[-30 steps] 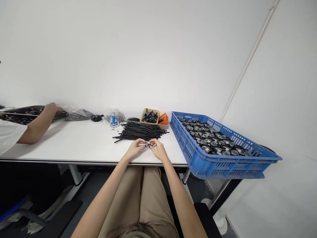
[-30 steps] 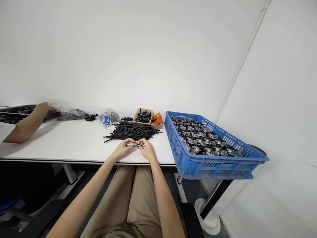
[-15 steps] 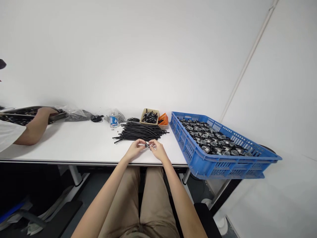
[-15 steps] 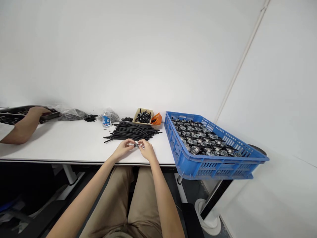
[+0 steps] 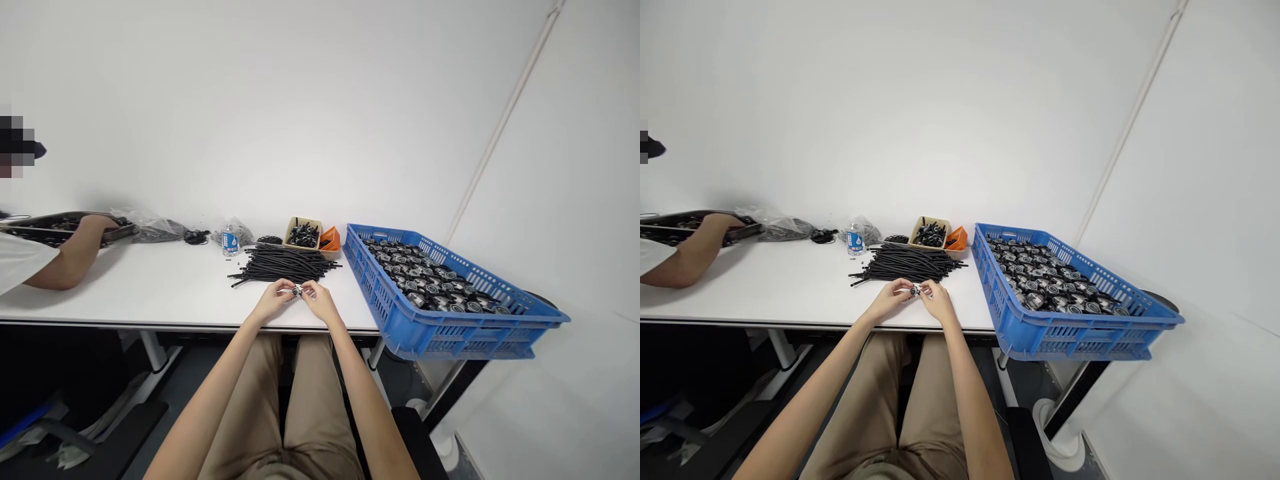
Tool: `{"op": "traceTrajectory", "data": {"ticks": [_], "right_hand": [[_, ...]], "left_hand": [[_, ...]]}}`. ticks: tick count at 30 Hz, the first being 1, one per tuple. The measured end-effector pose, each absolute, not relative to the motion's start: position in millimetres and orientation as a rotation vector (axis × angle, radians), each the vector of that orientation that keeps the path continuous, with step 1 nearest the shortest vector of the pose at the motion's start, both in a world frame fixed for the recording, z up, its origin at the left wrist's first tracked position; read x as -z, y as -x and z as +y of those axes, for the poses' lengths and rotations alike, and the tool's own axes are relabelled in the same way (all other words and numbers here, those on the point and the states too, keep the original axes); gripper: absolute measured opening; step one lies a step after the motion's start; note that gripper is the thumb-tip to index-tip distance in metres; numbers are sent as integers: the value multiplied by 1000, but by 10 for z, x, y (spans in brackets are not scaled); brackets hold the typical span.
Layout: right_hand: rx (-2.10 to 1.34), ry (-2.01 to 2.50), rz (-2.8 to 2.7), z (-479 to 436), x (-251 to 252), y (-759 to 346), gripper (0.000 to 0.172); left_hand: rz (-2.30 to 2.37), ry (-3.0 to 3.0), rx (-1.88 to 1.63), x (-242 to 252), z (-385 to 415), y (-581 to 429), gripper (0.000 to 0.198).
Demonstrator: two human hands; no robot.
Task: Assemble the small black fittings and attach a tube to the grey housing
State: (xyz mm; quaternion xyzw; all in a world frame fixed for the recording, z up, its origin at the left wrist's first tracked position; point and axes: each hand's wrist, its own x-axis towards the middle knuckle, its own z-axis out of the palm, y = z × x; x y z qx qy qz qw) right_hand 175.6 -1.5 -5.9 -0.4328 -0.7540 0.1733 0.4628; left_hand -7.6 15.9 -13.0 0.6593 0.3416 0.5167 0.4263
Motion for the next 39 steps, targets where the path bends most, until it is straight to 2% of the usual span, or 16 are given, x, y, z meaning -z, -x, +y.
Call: {"op": "traceTrajectory", "data": {"ticks": [27,39], "right_hand": [[-429,1053,-1877,-42,32,-1751,17],[-430,1046,-1887,-29,43,-1754,16]], "left_hand": [[830,-1644,-1276,51,78,76,32],[867,-1609,-1310,110,129,74,38]]}}
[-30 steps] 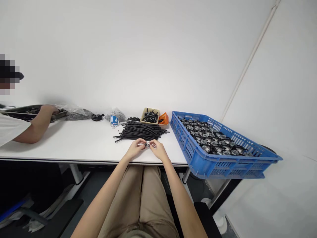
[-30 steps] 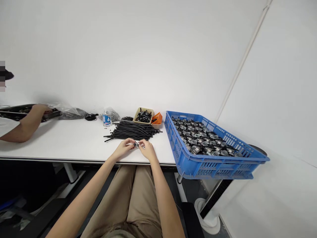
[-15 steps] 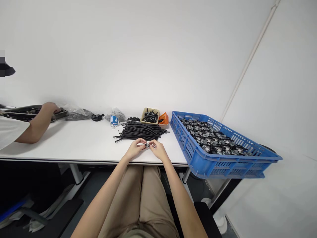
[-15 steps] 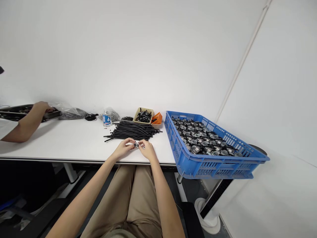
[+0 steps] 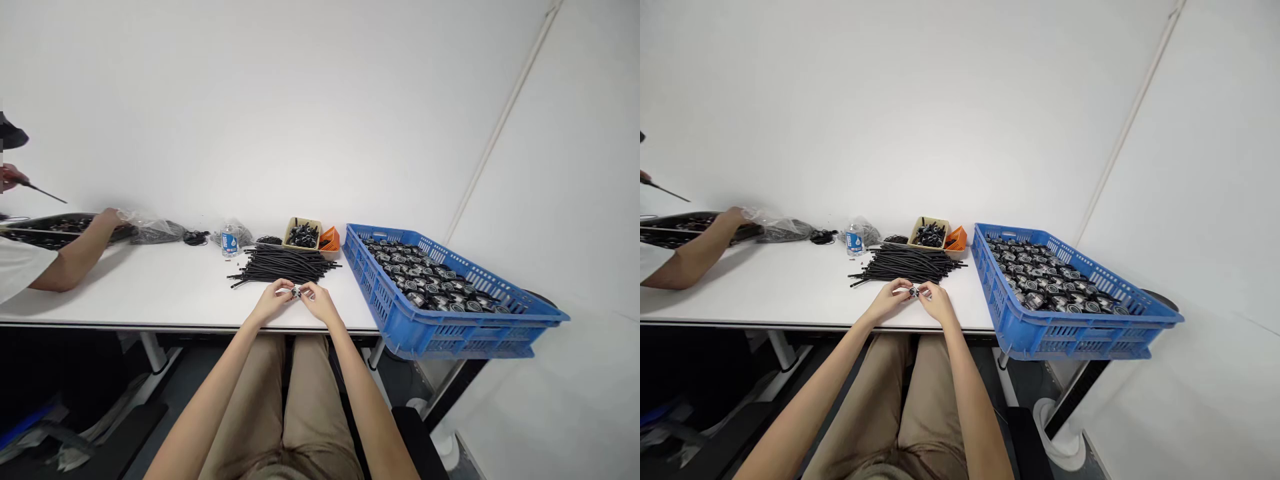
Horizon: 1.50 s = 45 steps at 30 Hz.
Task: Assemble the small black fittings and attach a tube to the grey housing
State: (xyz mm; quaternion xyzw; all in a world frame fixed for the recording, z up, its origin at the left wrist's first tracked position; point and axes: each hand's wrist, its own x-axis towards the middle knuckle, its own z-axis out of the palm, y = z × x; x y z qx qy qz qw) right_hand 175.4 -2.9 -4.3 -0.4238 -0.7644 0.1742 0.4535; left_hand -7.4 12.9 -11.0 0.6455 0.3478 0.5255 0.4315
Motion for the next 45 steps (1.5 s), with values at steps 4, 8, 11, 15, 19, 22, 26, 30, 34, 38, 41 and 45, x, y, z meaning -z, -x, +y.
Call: {"op": "traceTrajectory", "data": {"ticks": [4,8,11,15,19,22,26,30,34,38,41,45], "right_hand": [[-433,1051,-1887,-34,40,-1754,16],[-424,1047,-1893,-33,45,-1754,16],[-424,1044,-1895,-30,45,-1754,16],[-431,1062,-1889,-39,33,-1750,15],[-431,1069,-1888,-49,27,-1746,16],[-433,1063,-1883,-44,36,-1745,16],[-430,1060,-1881,-31,50,-1745,15],[-437,1055,-1878,-30,49,-1747,16],[-450,1058,-1869,-36,45,-1747,16],[-439,1062,-1865,-39,40,-1746,16],[-435,1072,-1862,-38,37,-1745,17],[-430,1078,-1860,-33,38,-1749,18]], "left_hand": [[881,-1644,-1316,108,136,78,38],[909,-1650,-1312,113,137,73,36],[919,-1642,-1310,117,131,66,37],[901,-1646,-1304,111,115,60,35],[915,-1650,-1297,99,102,65,29],[929,-1639,-1293,89,94,70,28],[941,-1628,-1296,77,86,72,27],[932,-1615,-1298,69,86,69,26],[929,-1598,-1297,72,95,64,26],[920,-1573,-1303,79,105,63,26],[917,-1563,-1295,87,114,64,27],[907,-1548,-1297,103,126,62,28]]}}
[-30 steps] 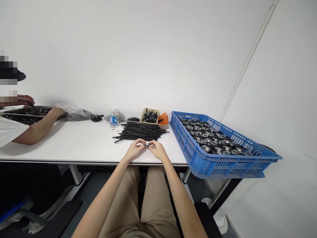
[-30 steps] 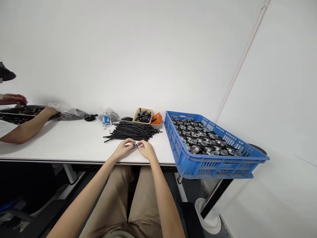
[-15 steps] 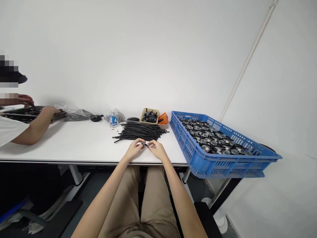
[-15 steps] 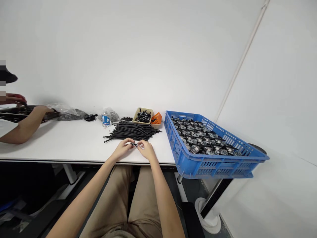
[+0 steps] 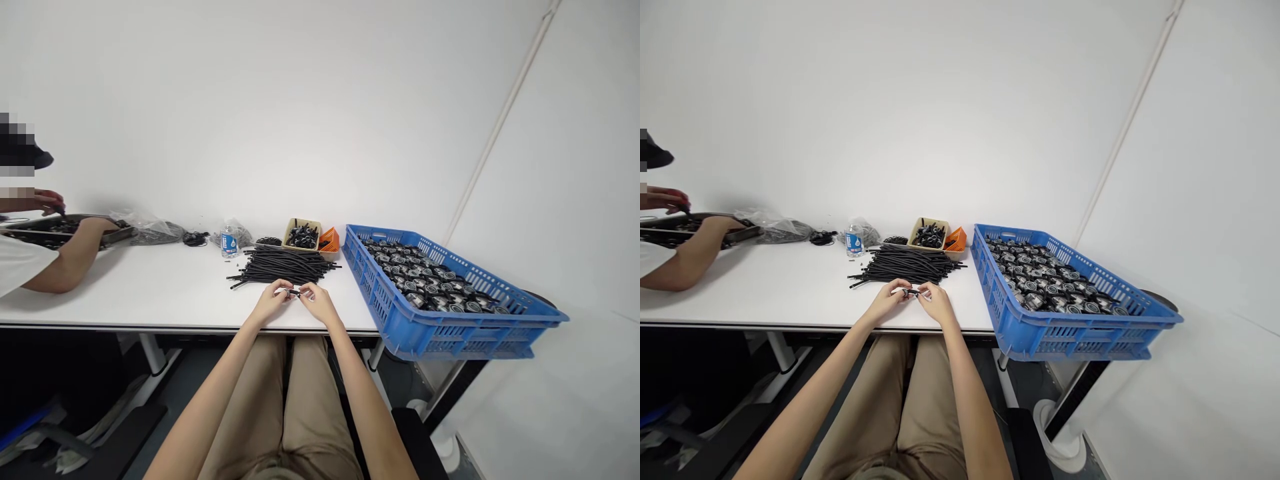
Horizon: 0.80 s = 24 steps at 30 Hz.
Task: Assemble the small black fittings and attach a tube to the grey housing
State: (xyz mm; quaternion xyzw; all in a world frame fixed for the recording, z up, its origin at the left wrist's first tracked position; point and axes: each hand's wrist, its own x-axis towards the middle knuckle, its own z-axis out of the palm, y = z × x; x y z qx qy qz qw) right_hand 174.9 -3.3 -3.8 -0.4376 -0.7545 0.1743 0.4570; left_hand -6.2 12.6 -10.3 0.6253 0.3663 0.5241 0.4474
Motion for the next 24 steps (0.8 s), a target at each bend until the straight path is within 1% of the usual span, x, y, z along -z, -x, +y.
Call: {"op": "traceTrajectory", "data": {"ticks": [11,24], "right_hand": [[-414,1122,-1883,-27,46,-1757,22],[-441,1128,-1881,-33,45,-1759,23]], "left_hand": [[881,-1521,-1308,84,107,65,30],[887,-1492,-1319,94,116,60,30]]}}
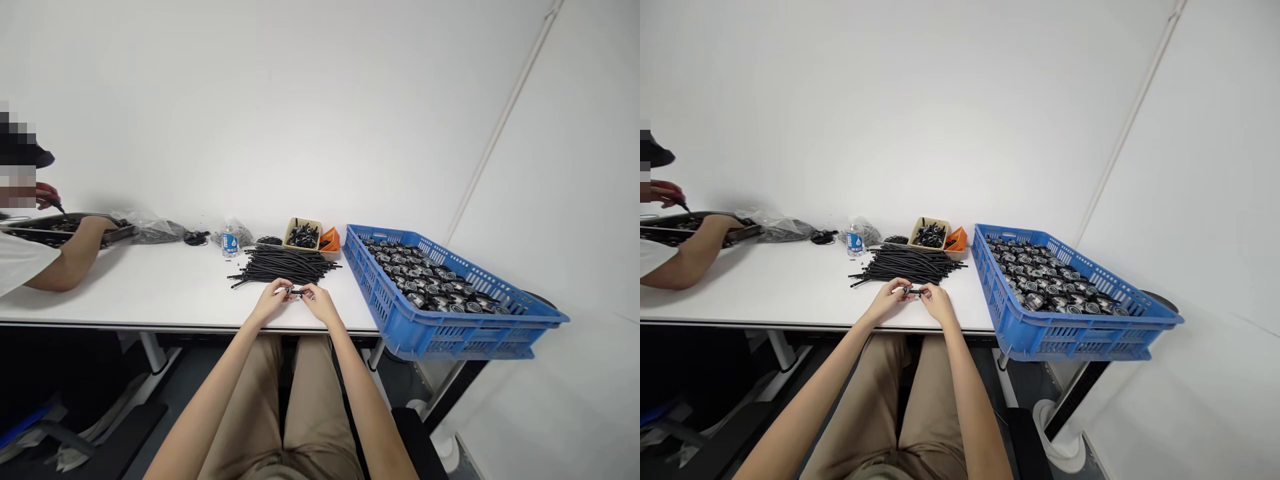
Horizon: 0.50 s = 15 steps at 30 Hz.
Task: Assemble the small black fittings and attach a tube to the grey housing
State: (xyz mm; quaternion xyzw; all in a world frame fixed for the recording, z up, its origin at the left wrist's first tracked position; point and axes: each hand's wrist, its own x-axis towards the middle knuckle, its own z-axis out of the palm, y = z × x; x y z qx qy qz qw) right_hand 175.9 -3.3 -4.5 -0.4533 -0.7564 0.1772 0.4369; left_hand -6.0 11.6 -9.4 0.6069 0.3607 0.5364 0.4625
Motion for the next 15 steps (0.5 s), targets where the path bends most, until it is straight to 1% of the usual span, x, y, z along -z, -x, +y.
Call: {"op": "traceTrajectory", "data": {"ticks": [8,15], "right_hand": [[-410,1148,-1883,-33,50,-1769,23],[-404,1144,-1901,-23,57,-1771,20]], "left_hand": [[905,-1500,-1303,67,90,52,32],[891,-1587,-1281,58,74,52,31]]}}
